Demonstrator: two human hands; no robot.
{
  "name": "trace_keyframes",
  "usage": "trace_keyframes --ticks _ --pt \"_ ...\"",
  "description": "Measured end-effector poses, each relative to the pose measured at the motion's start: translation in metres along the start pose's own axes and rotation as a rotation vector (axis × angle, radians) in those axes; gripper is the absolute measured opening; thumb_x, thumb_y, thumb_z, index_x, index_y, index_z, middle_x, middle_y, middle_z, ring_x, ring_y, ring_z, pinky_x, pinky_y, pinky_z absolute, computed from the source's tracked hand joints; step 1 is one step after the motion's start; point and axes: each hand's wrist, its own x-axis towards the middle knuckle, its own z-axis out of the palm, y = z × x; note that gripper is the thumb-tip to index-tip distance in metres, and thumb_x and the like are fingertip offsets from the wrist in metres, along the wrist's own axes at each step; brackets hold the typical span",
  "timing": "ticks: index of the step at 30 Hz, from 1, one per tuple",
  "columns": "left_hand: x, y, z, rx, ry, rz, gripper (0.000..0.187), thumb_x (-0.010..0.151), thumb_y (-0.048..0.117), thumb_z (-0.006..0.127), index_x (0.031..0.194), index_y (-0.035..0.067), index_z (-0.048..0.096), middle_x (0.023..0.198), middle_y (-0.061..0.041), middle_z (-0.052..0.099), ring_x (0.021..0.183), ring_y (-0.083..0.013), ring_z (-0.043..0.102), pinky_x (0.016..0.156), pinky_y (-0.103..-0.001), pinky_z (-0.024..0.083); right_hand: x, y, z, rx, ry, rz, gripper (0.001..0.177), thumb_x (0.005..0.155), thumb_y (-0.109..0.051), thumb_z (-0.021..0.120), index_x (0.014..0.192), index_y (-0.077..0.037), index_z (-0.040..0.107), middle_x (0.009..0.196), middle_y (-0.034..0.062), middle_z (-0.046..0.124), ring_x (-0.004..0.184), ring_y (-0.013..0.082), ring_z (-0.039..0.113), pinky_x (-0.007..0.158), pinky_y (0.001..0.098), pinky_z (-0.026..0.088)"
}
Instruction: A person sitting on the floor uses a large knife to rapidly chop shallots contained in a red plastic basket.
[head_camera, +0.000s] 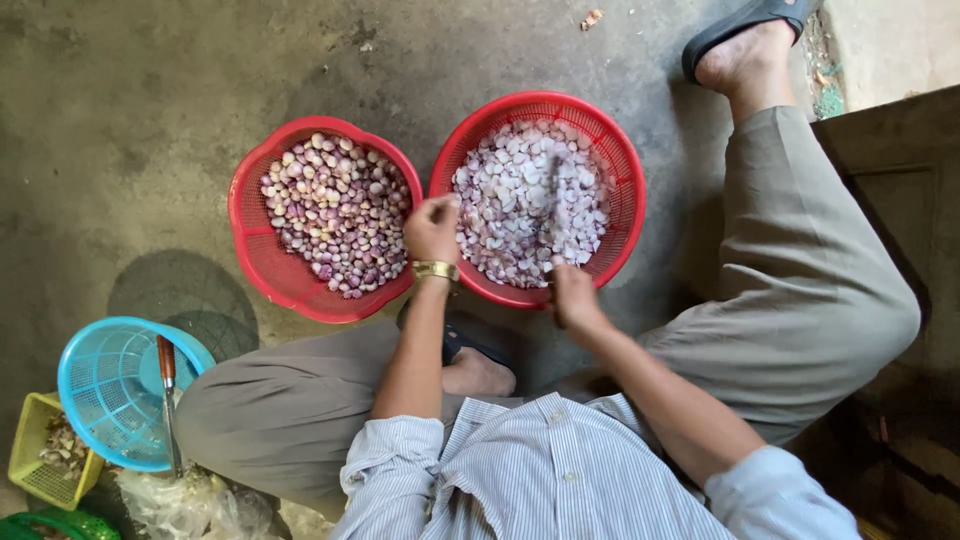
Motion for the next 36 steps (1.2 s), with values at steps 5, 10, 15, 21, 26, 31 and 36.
trace_keyframes --ticks 5,10,15,21,26,31,36 --pt "0.019 0.010 -0.038 -0.330 0.209 -0.092 0.012 0.088 0.012 0.075 0.100 0.014 0.077 0.101 -0.008 0.077 0.084 -0.0157 0.075 0.067 -0.025 0.064 0.022 0.027 0.061 -0.253 -0.092 -0.014 0.049 0.106 -0.042 0.046 0.101 0.001 0.071 0.066 0.0233 0.067 0.047 0.0324 0.069 0.032 0.0427 0.055" --pt "0.029 0.010 -0.058 -0.425 0.233 -0.132 0.010 0.090 0.011 0.071 0.100 0.010 0.073 0.093 -0.010 0.075 0.075 -0.0128 0.071 0.061 -0.020 0.059 -0.006 0.052 0.062 -0.164 -0.163 0.015 0.047 0.104 -0.048 0.051 0.091 -0.007 0.069 0.062 0.0171 0.061 0.048 0.0288 0.064 0.040 0.0404 0.052" --pt "0.053 0.008 -0.082 -0.553 0.310 -0.170 0.007 0.093 0.009 0.067 0.091 0.015 0.071 0.076 -0.007 0.073 0.052 -0.0070 0.060 0.045 -0.016 0.048 -0.039 0.022 0.013 0.102 0.036 0.164 0.039 0.104 -0.045 0.048 0.085 -0.013 0.058 0.058 0.0037 0.047 0.039 0.0161 0.049 0.030 0.0290 0.038" --pt "0.084 -0.037 -0.101 -0.488 0.453 -0.153 0.002 0.089 0.009 0.072 0.090 0.010 0.073 0.069 -0.008 0.073 0.047 -0.0079 0.062 0.041 -0.018 0.051 0.007 0.012 0.003 0.171 0.093 0.022 0.042 0.109 -0.043 0.045 0.088 -0.008 0.054 0.060 0.0078 0.047 0.038 0.0187 0.047 0.031 0.0319 0.037" --pt "0.097 -0.065 -0.109 -0.074 0.527 -0.091 0.007 0.080 0.023 0.080 0.085 0.019 0.080 0.070 -0.004 0.073 0.064 -0.0137 0.069 0.055 -0.028 0.058 0.068 0.033 0.025 -0.155 -0.030 -0.088 0.057 0.106 -0.053 0.046 0.089 -0.003 0.068 0.057 0.0150 0.063 0.040 0.0235 0.062 0.031 0.0394 0.050" --pt "0.119 -0.136 -0.123 0.160 0.568 -0.021 0.010 0.079 0.027 0.078 0.085 0.019 0.080 0.071 -0.003 0.072 0.071 -0.0209 0.071 0.067 -0.034 0.058 0.001 0.032 0.031 -0.394 -0.247 -0.155 0.050 0.107 -0.043 0.049 0.083 -0.004 0.071 0.055 0.0122 0.061 0.044 0.0244 0.063 0.040 0.0389 0.050" --pt "0.109 -0.155 -0.125 0.398 0.602 -0.025 0.012 0.079 0.026 0.075 0.088 0.018 0.080 0.080 -0.007 0.076 0.085 -0.0309 0.074 0.075 -0.041 0.060 -0.058 0.033 -0.006 -0.158 -0.196 0.128 0.044 0.104 -0.044 0.056 0.088 -0.005 0.067 0.052 0.0098 0.044 0.034 0.0224 0.045 0.028 0.0341 0.037"
